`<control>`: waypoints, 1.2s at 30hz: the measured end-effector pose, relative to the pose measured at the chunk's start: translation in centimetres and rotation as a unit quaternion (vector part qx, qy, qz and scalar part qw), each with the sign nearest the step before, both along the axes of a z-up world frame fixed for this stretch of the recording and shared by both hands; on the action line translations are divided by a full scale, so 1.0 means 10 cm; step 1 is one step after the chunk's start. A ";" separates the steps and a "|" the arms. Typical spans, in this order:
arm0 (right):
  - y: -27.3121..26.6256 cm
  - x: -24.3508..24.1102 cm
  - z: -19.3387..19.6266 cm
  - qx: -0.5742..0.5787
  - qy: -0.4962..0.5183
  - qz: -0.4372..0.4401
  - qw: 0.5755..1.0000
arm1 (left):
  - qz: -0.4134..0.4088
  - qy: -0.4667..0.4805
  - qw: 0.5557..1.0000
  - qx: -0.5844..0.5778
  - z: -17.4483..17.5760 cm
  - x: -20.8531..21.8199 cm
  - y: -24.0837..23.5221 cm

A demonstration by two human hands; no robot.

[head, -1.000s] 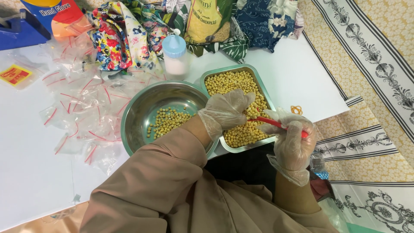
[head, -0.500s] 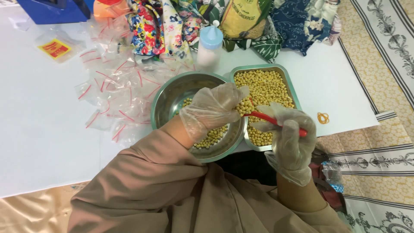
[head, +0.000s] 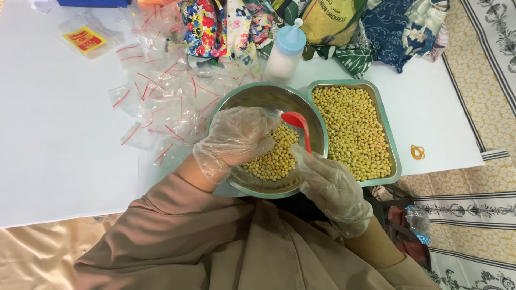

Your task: The person scoops chickpeas from a rectangular tray into a metal bowl using a red plastic spoon. They then add a white powder from a small bottle and mix the contents by hand while wearing disposable gloves.

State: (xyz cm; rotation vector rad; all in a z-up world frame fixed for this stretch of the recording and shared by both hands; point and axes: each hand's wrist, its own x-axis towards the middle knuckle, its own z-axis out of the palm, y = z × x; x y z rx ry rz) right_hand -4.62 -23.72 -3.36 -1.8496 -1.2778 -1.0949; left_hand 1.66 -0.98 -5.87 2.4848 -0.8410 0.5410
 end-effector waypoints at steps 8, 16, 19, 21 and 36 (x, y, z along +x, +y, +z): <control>-1.13 0.02 -0.35 0.018 0.018 -0.150 0.988 | -0.012 -0.039 0.999 0.035 0.03 0.09 -0.61; -1.70 -0.02 -0.52 0.014 0.053 -0.268 0.962 | -0.024 -0.001 0.976 0.214 0.15 0.17 -1.58; -1.74 0.08 -0.57 -0.004 0.047 -0.257 0.965 | -0.048 0.063 0.969 0.235 0.18 0.25 -1.80; -1.78 0.19 -0.68 0.007 0.064 -0.228 0.972 | -0.065 0.062 0.953 0.288 0.18 0.32 -1.91; -1.38 0.01 -0.16 0.174 0.243 -0.182 0.937 | -0.042 0.221 0.941 0.252 0.78 0.33 -2.19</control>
